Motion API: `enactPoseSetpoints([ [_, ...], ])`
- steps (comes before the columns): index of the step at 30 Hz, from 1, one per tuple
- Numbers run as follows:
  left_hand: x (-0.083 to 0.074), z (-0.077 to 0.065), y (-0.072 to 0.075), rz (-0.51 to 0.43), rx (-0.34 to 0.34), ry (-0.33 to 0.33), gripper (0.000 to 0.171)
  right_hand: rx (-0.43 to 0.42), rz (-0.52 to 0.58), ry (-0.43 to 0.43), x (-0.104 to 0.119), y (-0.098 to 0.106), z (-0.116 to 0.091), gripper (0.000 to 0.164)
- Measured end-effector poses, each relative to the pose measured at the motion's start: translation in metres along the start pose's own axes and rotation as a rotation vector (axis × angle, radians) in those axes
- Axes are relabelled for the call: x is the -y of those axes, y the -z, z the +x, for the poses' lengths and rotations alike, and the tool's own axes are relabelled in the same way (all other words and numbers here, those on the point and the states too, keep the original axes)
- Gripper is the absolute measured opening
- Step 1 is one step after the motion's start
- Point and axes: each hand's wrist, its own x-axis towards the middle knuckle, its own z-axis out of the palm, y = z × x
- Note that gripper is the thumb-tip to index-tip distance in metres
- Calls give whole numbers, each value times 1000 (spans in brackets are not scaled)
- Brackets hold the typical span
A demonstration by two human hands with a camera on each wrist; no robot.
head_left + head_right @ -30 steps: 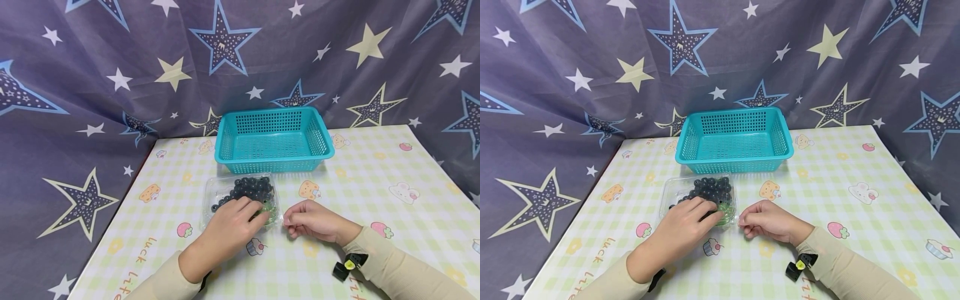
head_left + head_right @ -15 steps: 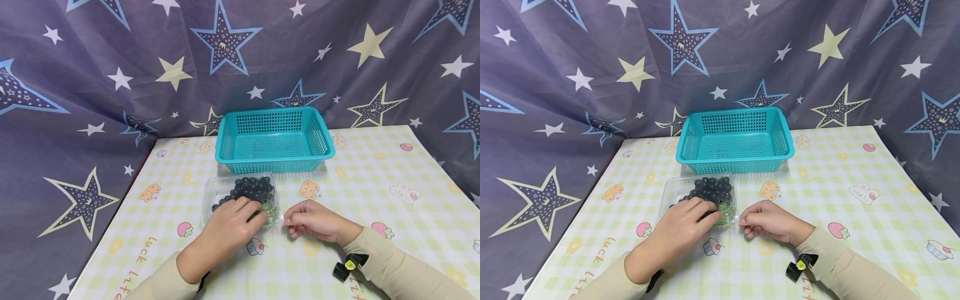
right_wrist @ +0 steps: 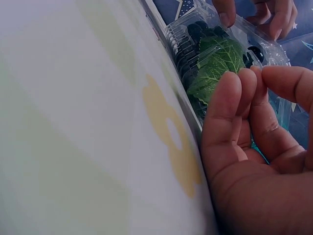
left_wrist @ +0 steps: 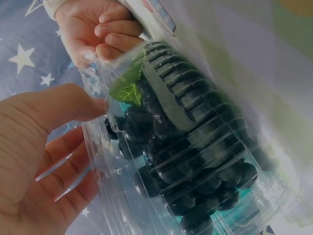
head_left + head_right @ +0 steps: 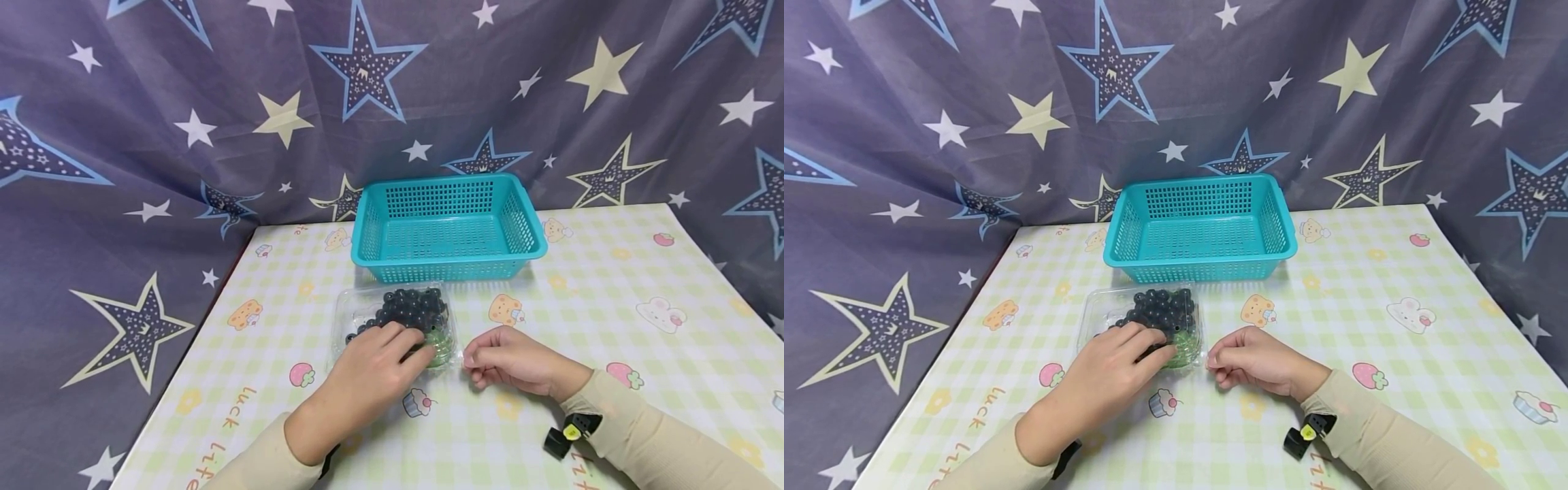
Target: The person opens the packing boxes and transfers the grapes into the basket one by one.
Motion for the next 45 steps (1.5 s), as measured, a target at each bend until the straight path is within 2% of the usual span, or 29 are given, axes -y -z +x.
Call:
enactPoseSetpoints([
  [28, 1, -5, 5, -14, 34, 18, 20, 4, -6, -2, 0, 1, 0, 26],
  [38, 4, -9, 4, 0, 23, 17, 24, 1, -1, 0, -1, 2, 0, 26],
  [45, 4, -16, -1, -19, 48, 45, 28, -3, -2, 0, -2, 2, 0, 26],
])
